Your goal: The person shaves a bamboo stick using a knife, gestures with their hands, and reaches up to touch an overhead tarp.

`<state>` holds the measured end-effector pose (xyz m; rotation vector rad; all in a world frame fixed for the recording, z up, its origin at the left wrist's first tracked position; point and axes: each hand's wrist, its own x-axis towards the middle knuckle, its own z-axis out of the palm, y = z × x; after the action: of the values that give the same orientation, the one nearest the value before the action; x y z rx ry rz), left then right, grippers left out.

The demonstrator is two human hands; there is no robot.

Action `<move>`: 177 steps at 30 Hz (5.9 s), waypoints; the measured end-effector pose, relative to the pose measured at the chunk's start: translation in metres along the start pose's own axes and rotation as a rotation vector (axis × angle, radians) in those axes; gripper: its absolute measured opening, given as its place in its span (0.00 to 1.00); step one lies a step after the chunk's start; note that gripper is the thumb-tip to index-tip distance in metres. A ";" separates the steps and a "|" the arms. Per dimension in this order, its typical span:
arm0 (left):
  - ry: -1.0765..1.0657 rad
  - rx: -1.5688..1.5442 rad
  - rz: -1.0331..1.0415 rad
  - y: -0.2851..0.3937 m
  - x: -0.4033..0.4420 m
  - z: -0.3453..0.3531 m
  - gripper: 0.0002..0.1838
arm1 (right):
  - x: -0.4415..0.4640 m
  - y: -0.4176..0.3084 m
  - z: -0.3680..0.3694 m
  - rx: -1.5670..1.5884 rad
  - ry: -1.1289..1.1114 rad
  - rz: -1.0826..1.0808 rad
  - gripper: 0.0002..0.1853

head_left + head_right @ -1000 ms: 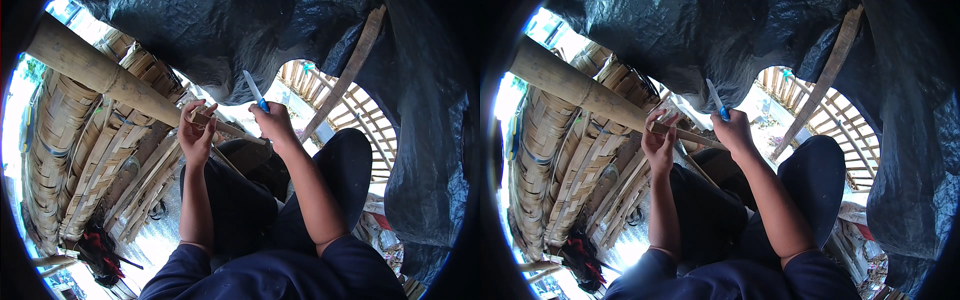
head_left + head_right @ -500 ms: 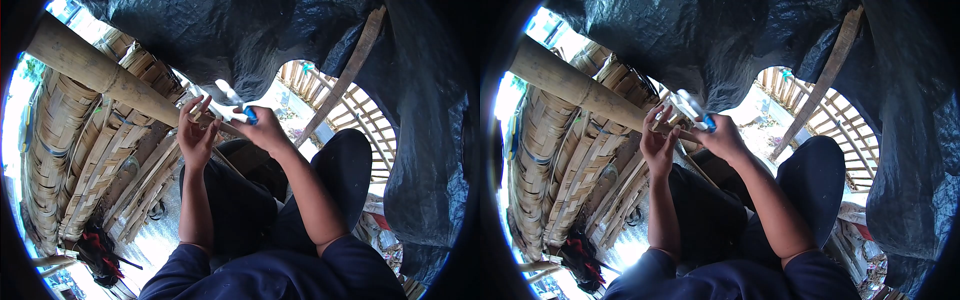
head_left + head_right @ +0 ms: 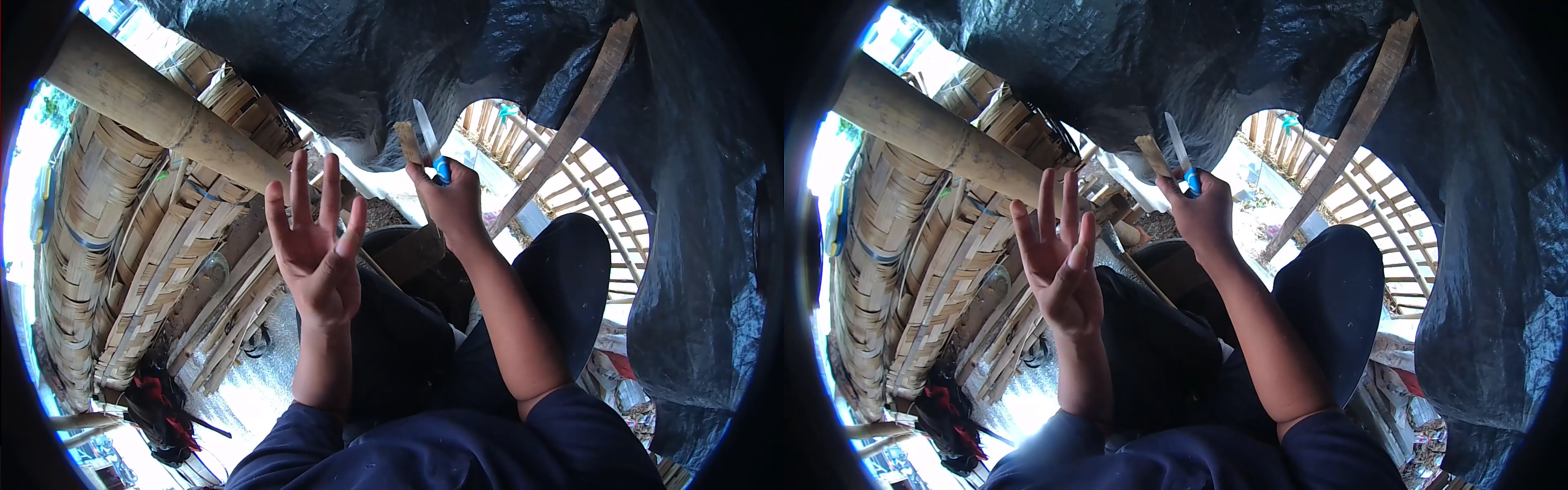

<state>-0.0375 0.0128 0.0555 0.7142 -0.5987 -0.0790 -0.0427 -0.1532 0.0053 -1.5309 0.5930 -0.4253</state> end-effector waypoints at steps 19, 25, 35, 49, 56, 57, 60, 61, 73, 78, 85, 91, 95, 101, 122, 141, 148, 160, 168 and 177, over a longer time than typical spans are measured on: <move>0.062 -0.479 -0.099 0.022 -0.011 0.018 0.48 | -0.006 0.010 0.003 -0.049 -0.008 -0.095 0.14; 0.050 -0.481 -0.093 0.021 -0.006 0.011 0.46 | -0.002 0.005 0.005 -0.009 -0.030 -0.046 0.14; 0.041 -0.396 -0.105 0.018 -0.007 0.007 0.44 | -0.002 0.007 0.007 -0.027 -0.015 -0.081 0.14; 0.129 -0.193 -0.120 0.015 -0.007 0.011 0.41 | -0.001 0.011 0.009 -0.025 -0.019 -0.070 0.14; 0.138 -0.141 -0.133 0.012 -0.005 0.012 0.40 | -0.002 0.008 0.010 -0.011 -0.024 -0.062 0.14; 0.153 -0.130 -0.128 0.012 -0.005 0.012 0.40 | -0.002 0.008 0.010 -0.017 -0.018 -0.061 0.14; 0.121 -0.029 -0.133 0.007 -0.006 -0.001 0.37 | -0.003 0.006 0.010 -0.046 -0.021 -0.038 0.14; 0.122 -0.029 -0.134 0.004 -0.006 -0.003 0.37 | -0.003 0.005 0.010 -0.046 -0.021 -0.037 0.14; 0.218 -0.102 -0.217 -0.007 -0.001 -0.013 0.33 | -0.004 0.006 0.009 -0.004 -0.051 -0.077 0.14; 0.146 -0.130 -0.177 -0.007 0.000 -0.013 0.36 | -0.005 0.005 0.007 0.006 -0.070 -0.053 0.14; 0.127 -0.112 -0.160 -0.009 0.000 -0.015 0.36 | -0.004 0.008 0.009 0.010 -0.074 -0.063 0.14; 0.186 -0.063 -0.182 -0.009 0.000 -0.014 0.35 | -0.005 0.009 0.010 0.010 -0.063 -0.085 0.15; 0.165 -0.056 -0.199 -0.010 -0.001 -0.016 0.35 | -0.004 0.012 0.010 0.029 -0.072 -0.098 0.15; 0.154 -0.077 -0.187 -0.010 -0.001 -0.016 0.37 | -0.003 0.015 0.011 0.015 -0.068 -0.129 0.15; -0.029 -0.323 -0.149 0.009 -0.012 0.012 0.46 | -0.030 -0.054 -0.024 0.160 -0.223 0.040 0.18; 0.075 -0.316 -0.314 0.002 -0.014 0.015 0.50 | -0.049 -0.074 -0.047 0.140 -0.719 0.009 0.10; 0.056 -0.513 -0.331 0.003 -0.012 0.017 0.53 | -0.047 -0.068 -0.049 0.173 -0.770 -0.088 0.12; 0.104 -0.429 -0.381 0.009 -0.009 0.025 0.53 | -0.051 -0.069 -0.055 0.212 -0.852 0.019 0.14; 0.047 -0.314 -0.363 0.010 -0.011 0.022 0.53 | -0.054 -0.080 -0.054 0.118 -0.840 0.008 0.10; 0.056 -0.324 -0.376 0.008 -0.010 0.022 0.53 | -0.054 -0.075 -0.052 0.101 -0.841 -0.055 0.09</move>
<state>-0.0589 0.0082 0.0686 0.5040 -0.3795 -0.4927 -0.1090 -0.1631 0.0880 -1.4669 -0.1282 0.1633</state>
